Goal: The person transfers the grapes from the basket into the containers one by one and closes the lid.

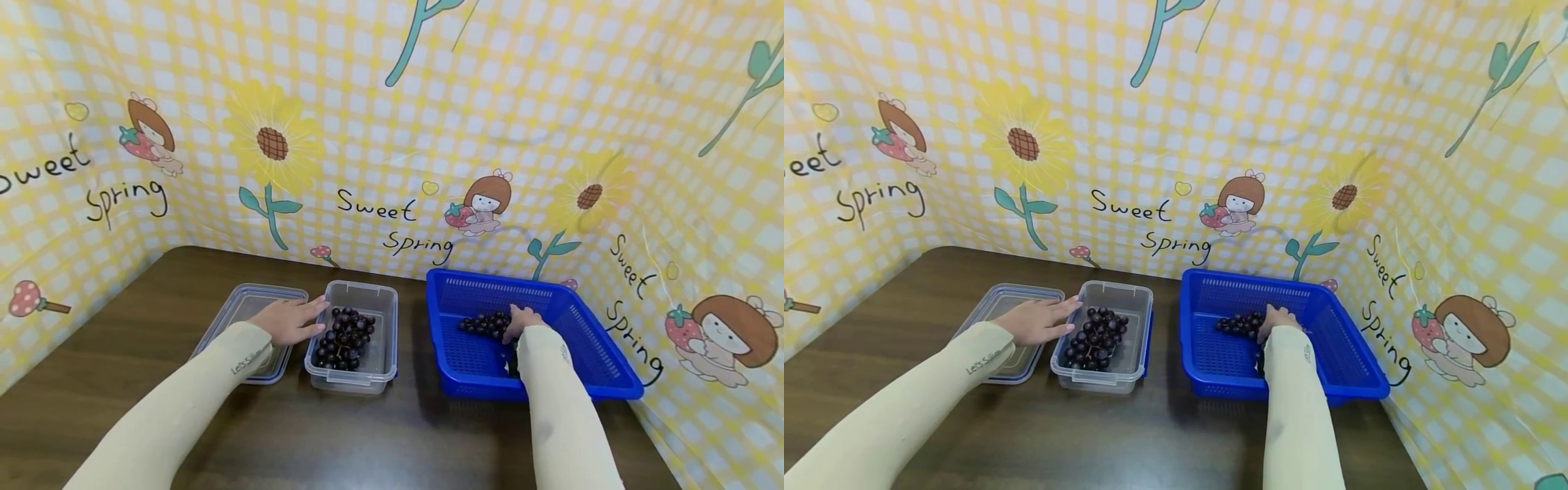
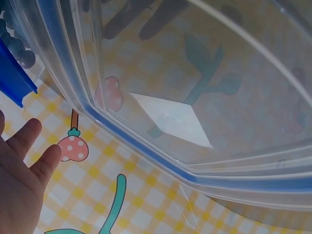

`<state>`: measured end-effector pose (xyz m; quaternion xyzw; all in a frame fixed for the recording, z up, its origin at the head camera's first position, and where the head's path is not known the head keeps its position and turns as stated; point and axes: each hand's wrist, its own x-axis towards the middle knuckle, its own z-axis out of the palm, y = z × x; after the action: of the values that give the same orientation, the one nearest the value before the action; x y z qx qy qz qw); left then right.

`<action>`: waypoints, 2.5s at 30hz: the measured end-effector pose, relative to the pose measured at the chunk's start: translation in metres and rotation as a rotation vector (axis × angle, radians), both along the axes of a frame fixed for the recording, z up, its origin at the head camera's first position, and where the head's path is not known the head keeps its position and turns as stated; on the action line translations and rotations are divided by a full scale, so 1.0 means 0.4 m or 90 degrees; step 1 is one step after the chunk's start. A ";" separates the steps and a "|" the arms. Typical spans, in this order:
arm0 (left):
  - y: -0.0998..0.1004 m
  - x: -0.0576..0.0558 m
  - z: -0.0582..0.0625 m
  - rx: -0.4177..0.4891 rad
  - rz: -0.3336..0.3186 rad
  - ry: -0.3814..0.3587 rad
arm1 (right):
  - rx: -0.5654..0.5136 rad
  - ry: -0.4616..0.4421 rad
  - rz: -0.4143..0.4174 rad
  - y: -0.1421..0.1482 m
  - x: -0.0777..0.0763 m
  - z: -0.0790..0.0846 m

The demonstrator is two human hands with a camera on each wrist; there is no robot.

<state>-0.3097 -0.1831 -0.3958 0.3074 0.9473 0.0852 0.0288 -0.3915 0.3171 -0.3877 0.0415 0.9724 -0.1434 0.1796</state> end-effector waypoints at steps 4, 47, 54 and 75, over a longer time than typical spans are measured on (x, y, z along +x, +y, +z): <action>0.000 0.006 0.004 -0.004 0.002 -0.001 | 0.004 0.014 -0.035 -0.030 0.061 0.042; 0.003 0.008 0.019 -0.014 0.012 -0.008 | -0.064 -0.091 0.035 -0.016 0.089 0.053; 0.007 0.013 0.022 -0.003 0.012 -0.015 | -0.035 -0.132 0.101 -0.020 0.079 0.045; 0.000 0.003 -0.002 0.011 0.017 -0.012 | -0.093 -0.065 0.027 -0.016 0.078 0.033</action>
<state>-0.3086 -0.1830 -0.3964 0.2942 0.9503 0.0961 0.0337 -0.3603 0.3106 -0.3745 0.0147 0.9495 -0.2079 0.2347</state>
